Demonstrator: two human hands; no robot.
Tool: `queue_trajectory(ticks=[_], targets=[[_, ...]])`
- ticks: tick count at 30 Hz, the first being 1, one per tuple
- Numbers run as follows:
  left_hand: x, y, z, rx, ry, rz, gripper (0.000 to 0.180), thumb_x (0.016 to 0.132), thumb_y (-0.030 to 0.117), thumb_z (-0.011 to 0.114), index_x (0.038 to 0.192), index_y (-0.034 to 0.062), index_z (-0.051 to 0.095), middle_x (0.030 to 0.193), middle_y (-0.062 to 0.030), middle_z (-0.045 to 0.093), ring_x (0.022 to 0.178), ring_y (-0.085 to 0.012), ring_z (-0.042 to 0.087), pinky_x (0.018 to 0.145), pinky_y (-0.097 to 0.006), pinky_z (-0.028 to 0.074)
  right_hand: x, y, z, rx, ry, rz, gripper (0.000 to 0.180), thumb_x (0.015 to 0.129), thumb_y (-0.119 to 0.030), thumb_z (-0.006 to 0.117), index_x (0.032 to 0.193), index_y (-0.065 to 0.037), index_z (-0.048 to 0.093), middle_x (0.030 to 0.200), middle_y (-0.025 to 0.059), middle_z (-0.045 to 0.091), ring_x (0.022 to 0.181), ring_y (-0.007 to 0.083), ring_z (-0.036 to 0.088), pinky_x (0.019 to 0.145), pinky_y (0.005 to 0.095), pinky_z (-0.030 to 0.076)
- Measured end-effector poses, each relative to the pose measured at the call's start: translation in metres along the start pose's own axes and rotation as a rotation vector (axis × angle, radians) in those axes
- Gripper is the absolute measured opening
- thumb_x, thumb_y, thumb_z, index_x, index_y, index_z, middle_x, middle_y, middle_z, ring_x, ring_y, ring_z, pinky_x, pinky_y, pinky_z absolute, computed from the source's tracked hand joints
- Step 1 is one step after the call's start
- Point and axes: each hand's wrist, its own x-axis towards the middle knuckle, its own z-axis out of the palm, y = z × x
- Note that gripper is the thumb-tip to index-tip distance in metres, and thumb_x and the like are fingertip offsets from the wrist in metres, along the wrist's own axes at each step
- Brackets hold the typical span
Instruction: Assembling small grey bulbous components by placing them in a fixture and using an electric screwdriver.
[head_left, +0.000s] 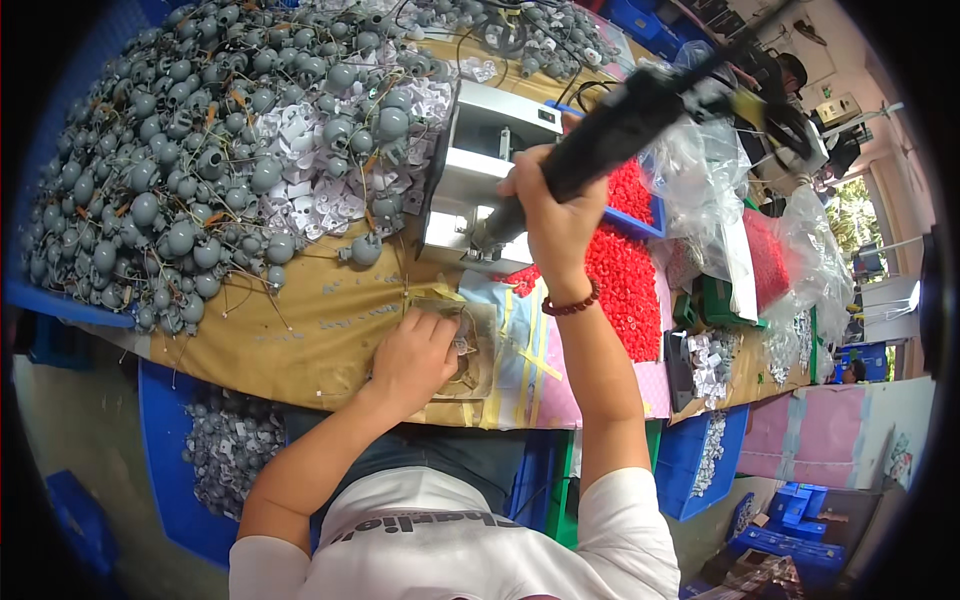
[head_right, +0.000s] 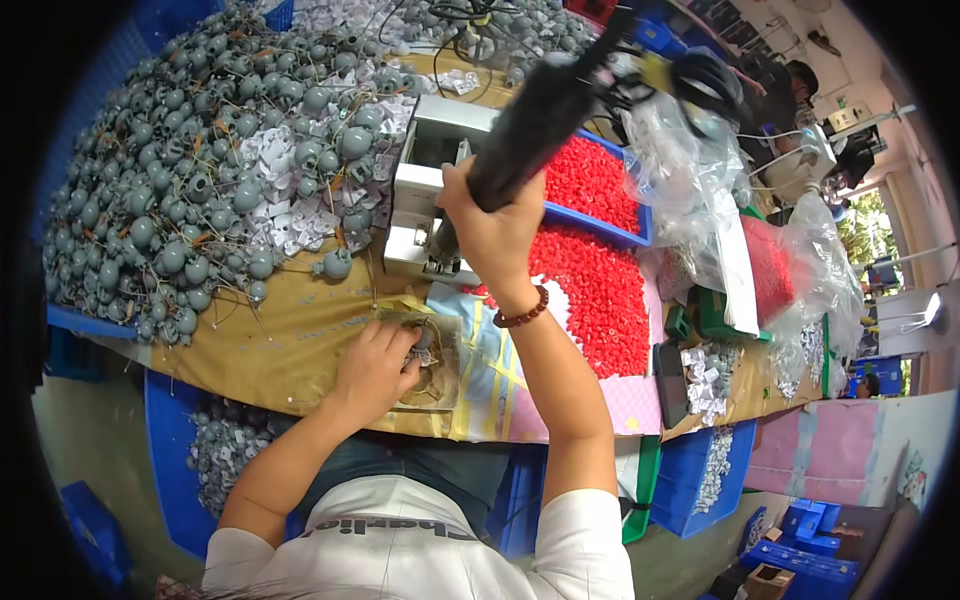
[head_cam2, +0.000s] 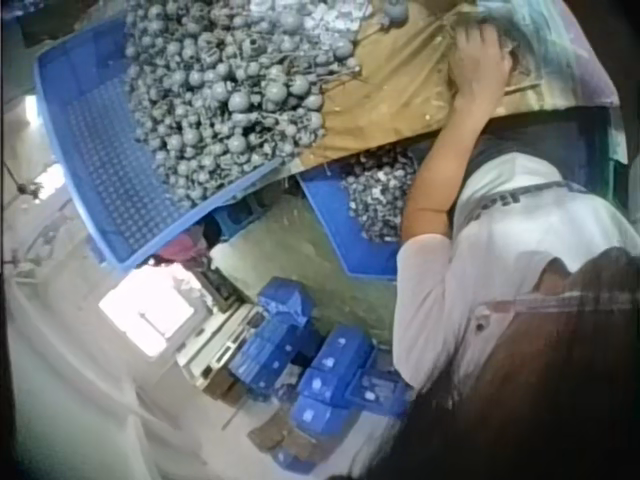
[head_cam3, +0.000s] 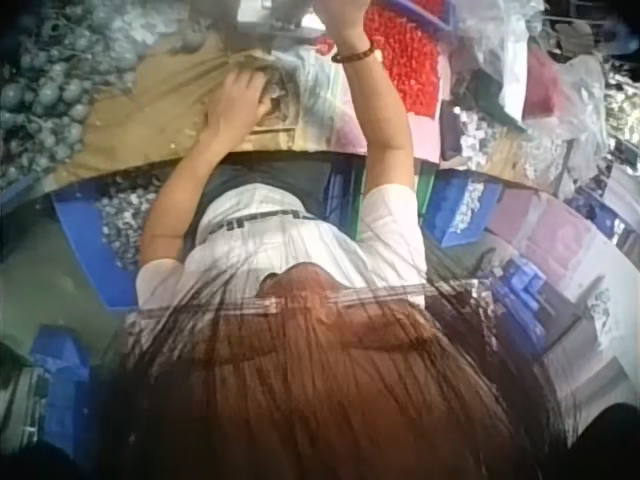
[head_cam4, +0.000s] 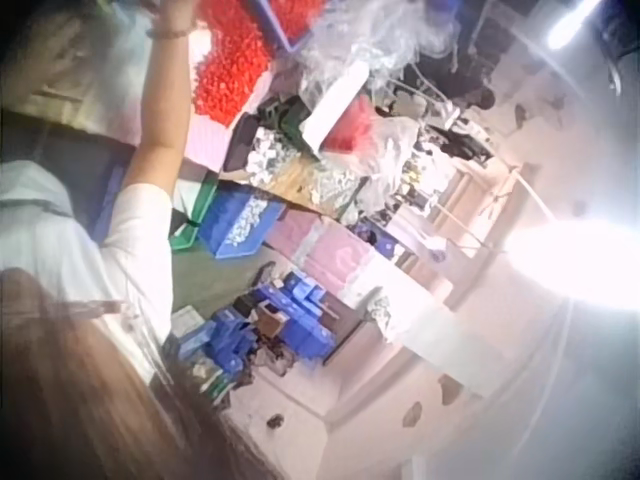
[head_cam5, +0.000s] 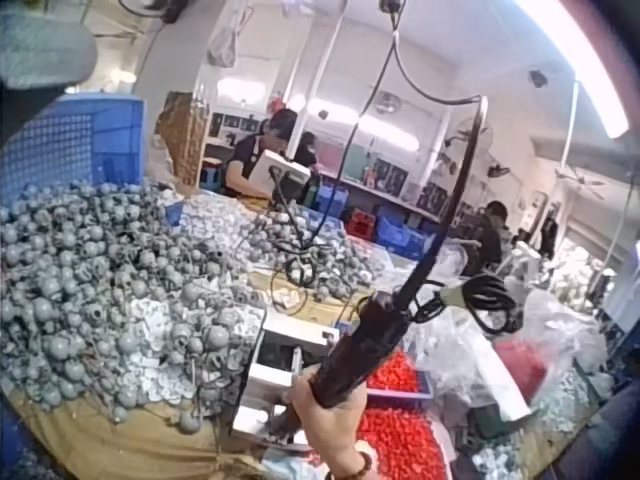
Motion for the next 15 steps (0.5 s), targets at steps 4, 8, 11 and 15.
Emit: queue_trajectory(ticks=[4,8,11,15], targets=[[0.001,0.001,-0.004,-0.026,0.004,0.004,0.036,0.076,0.011,0.073,0.11,0.0054,0.065,0.098,-0.0098,0.065,0.097,-0.0289,0.061,0.078,-0.04,0.056,-0.006,-0.001,0.006,0.036,-0.001,0.192,0.038,0.085,0.005,0.073,0.113,-0.003,0.049,0.083,0.0032,0.064,0.067,0.0115,0.064,0.061,0.0271,0.053],[0.002,0.002,-0.004,-0.058,0.046,0.019,0.033,0.076,0.011,0.072,0.108,0.0057,0.064,0.097,-0.0092,0.064,0.098,-0.0288,0.061,0.078,-0.041,0.055,-0.048,-0.023,0.0,0.029,-0.05,0.258,0.034,0.082,0.007,0.073,0.108,-0.001,0.053,0.081,0.0033,0.065,0.07,0.0115,0.064,0.063,0.0265,0.053],[-0.001,0.001,-0.006,-0.059,0.031,-0.008,0.033,0.077,0.011,0.073,0.108,0.006,0.064,0.099,-0.0084,0.065,0.099,-0.0287,0.061,0.077,-0.041,0.055,-0.079,-0.031,-0.002,0.026,-0.131,0.266,0.064,0.083,0.012,0.066,0.138,0.001,0.034,0.081,0.0072,0.065,0.07,0.0154,0.065,0.067,0.03,0.054],[-0.001,0.002,-0.005,-0.06,-0.003,-0.037,0.036,0.077,0.012,0.073,0.111,0.0071,0.063,0.101,-0.007,0.065,0.1,-0.0278,0.061,0.076,-0.041,0.055,-0.103,-0.029,-0.003,0.054,-0.15,0.187,0.081,0.083,0.013,0.065,0.153,0.002,0.024,0.082,0.0097,0.065,0.07,0.0169,0.065,0.068,0.0305,0.055]])
